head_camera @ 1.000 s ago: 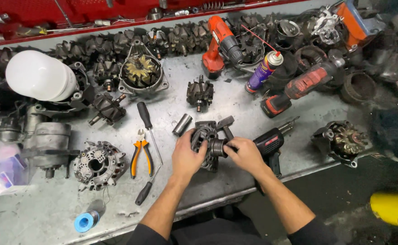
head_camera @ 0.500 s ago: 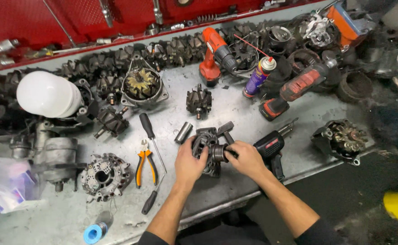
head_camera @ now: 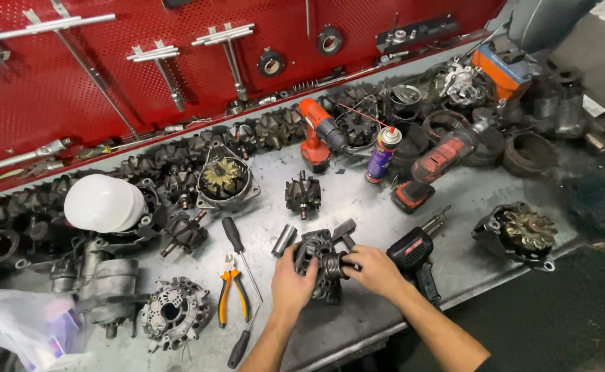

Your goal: The person works on a car alternator on a metal workbench, using a hammer to tap a component into place and a power drill to tighten it. They then wipe the part with a green cloth and open a small box of parts with a screwdriver.

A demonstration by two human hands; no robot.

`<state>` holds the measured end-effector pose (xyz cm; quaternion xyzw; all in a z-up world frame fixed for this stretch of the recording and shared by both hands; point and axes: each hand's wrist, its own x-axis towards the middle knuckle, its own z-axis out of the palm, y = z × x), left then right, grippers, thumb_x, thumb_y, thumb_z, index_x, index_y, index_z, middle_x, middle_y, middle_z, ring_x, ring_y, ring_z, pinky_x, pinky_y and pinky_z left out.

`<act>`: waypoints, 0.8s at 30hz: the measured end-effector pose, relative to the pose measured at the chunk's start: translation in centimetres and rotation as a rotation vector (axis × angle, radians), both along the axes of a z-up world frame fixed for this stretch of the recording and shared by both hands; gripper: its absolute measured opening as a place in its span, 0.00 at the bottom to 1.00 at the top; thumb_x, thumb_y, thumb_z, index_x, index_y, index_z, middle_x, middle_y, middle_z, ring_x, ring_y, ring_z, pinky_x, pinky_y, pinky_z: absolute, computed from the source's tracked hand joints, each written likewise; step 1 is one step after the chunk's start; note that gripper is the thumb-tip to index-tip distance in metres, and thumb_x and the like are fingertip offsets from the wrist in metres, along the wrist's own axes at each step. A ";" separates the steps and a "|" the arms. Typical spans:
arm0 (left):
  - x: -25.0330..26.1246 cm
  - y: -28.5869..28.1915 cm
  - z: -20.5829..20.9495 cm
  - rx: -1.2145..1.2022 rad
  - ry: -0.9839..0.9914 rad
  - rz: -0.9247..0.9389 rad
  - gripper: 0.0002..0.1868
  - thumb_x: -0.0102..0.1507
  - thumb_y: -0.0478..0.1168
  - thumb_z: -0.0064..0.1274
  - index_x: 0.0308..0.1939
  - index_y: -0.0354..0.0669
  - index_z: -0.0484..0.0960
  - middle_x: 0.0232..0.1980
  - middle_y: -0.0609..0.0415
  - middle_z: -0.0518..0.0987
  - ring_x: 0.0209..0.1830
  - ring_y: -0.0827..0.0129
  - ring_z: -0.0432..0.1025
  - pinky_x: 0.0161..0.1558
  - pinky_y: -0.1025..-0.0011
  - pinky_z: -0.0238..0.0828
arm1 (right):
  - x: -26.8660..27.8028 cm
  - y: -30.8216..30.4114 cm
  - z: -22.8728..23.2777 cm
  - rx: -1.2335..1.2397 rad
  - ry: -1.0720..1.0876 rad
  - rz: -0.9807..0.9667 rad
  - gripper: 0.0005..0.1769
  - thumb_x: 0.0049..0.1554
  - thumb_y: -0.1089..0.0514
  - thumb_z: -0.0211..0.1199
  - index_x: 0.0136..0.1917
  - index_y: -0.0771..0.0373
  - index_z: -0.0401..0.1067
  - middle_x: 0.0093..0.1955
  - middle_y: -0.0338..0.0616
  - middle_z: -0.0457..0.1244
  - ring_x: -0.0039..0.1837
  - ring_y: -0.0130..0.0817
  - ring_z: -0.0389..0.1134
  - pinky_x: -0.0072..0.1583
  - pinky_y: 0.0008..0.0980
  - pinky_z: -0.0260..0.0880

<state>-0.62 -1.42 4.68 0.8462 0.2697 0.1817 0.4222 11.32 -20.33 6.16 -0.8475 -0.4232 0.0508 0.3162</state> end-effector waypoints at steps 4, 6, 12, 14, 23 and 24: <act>0.0 -0.1 0.1 -0.019 0.005 0.001 0.29 0.57 0.51 0.58 0.61 0.47 0.76 0.54 0.47 0.82 0.53 0.54 0.76 0.53 0.63 0.74 | -0.3 0.4 -2.8 -0.006 0.153 -0.190 0.16 0.50 0.50 0.65 0.38 0.66 0.79 0.33 0.47 0.69 0.33 0.46 0.65 0.40 0.39 0.66; 0.0 -0.1 0.2 -0.019 0.011 -0.001 0.30 0.57 0.51 0.58 0.61 0.47 0.76 0.54 0.47 0.82 0.53 0.54 0.77 0.53 0.63 0.74 | -0.7 0.6 -1.8 -0.053 0.149 -0.245 0.16 0.50 0.48 0.65 0.39 0.64 0.80 0.35 0.47 0.70 0.35 0.48 0.67 0.41 0.40 0.68; 0.1 0.0 0.7 -0.029 0.023 -0.006 0.30 0.58 0.51 0.58 0.62 0.44 0.75 0.54 0.45 0.82 0.53 0.54 0.77 0.53 0.63 0.74 | 0.0 -0.1 0.9 0.020 -0.171 0.061 0.12 0.48 0.56 0.69 0.46 0.57 0.80 0.43 0.37 0.67 0.38 0.41 0.68 0.41 0.37 0.69; -0.1 -0.1 1.0 -0.062 0.063 -0.007 0.31 0.59 0.51 0.57 0.63 0.44 0.74 0.55 0.45 0.81 0.53 0.55 0.77 0.53 0.63 0.74 | -0.1 -0.1 0.9 -0.010 -0.237 0.143 0.13 0.46 0.59 0.71 0.47 0.57 0.79 0.41 0.37 0.65 0.34 0.40 0.65 0.38 0.37 0.67; 0.0 -0.1 0.5 -0.019 0.004 0.000 0.30 0.58 0.52 0.58 0.62 0.44 0.75 0.55 0.45 0.81 0.53 0.54 0.77 0.53 0.63 0.73 | -1.4 0.7 -0.2 0.115 0.134 -0.208 0.13 0.48 0.56 0.67 0.45 0.65 0.81 0.38 0.42 0.70 0.34 0.41 0.67 0.40 0.35 0.67; 0.0 -0.1 0.5 -0.019 0.007 -0.001 0.30 0.58 0.52 0.58 0.62 0.44 0.75 0.55 0.45 0.81 0.53 0.53 0.76 0.53 0.63 0.73 | -1.1 0.3 -0.1 0.054 0.064 -0.119 0.14 0.50 0.54 0.67 0.48 0.63 0.80 0.42 0.42 0.69 0.39 0.44 0.68 0.43 0.37 0.68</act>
